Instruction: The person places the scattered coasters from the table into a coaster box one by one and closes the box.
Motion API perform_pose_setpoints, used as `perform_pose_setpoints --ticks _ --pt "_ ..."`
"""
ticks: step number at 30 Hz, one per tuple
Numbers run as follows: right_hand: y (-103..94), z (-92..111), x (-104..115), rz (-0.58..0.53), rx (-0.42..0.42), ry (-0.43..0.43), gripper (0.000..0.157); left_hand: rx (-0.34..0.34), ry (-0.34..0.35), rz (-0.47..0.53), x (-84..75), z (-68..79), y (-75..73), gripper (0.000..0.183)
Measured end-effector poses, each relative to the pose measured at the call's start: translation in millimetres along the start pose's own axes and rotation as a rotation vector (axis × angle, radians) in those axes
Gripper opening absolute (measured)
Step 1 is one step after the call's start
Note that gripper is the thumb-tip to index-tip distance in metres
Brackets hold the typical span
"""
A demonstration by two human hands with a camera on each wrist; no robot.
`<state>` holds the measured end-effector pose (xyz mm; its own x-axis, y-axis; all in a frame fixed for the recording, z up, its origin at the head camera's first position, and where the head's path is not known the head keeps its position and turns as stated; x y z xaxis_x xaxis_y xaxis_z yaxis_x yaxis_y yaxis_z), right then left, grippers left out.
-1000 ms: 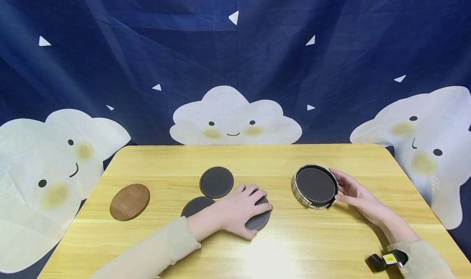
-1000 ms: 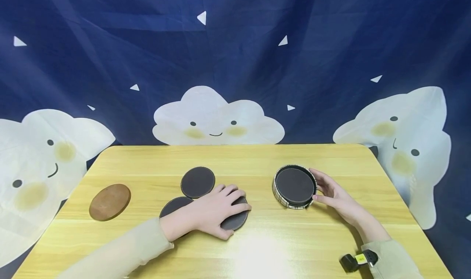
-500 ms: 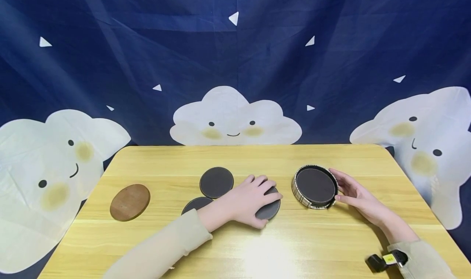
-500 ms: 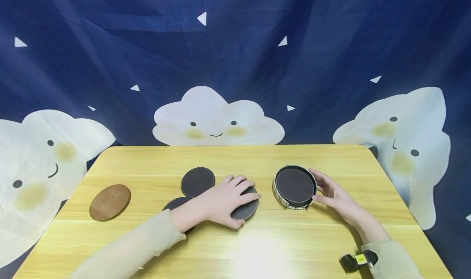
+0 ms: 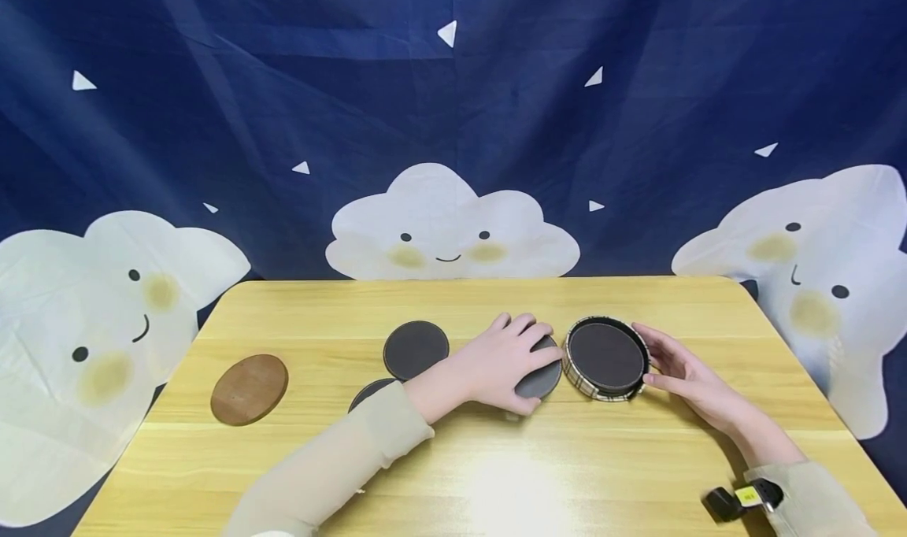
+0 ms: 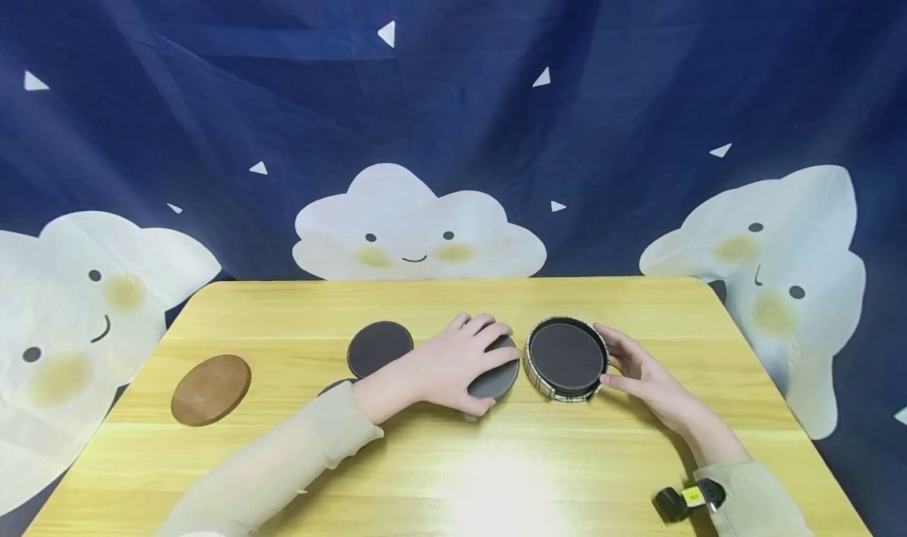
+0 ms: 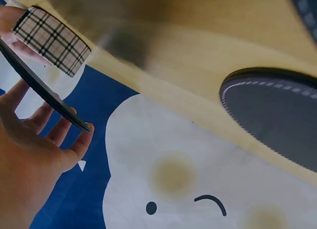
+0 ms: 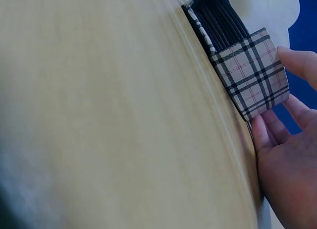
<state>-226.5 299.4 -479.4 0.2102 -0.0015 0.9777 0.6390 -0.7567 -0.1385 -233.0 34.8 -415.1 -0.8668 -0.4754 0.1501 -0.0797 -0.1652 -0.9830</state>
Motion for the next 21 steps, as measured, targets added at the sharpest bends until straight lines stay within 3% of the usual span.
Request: perform_pose_setpoints --ticks 9,21 --pt "0.7 -2 2 0.000 -0.002 0.006 0.075 -0.001 -0.016 0.003 5.0 -25.0 -8.1 0.074" --pt "0.4 -1 3 0.008 0.003 0.022 0.074 0.053 -0.033 -0.050 -8.6 -63.3 -5.0 0.081"
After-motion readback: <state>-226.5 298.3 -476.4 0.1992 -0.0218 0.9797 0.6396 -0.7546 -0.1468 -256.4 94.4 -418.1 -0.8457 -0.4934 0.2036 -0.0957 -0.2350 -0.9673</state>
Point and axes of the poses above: each hand's wrist, its own z-axis away from the middle knuckle, its own y-axis out of the palm, x = y × z, the point moved 7 cm from there along -z, towards the middle knuckle, and after that the axes turned 11 degrees about x, right-handed, at the moved point
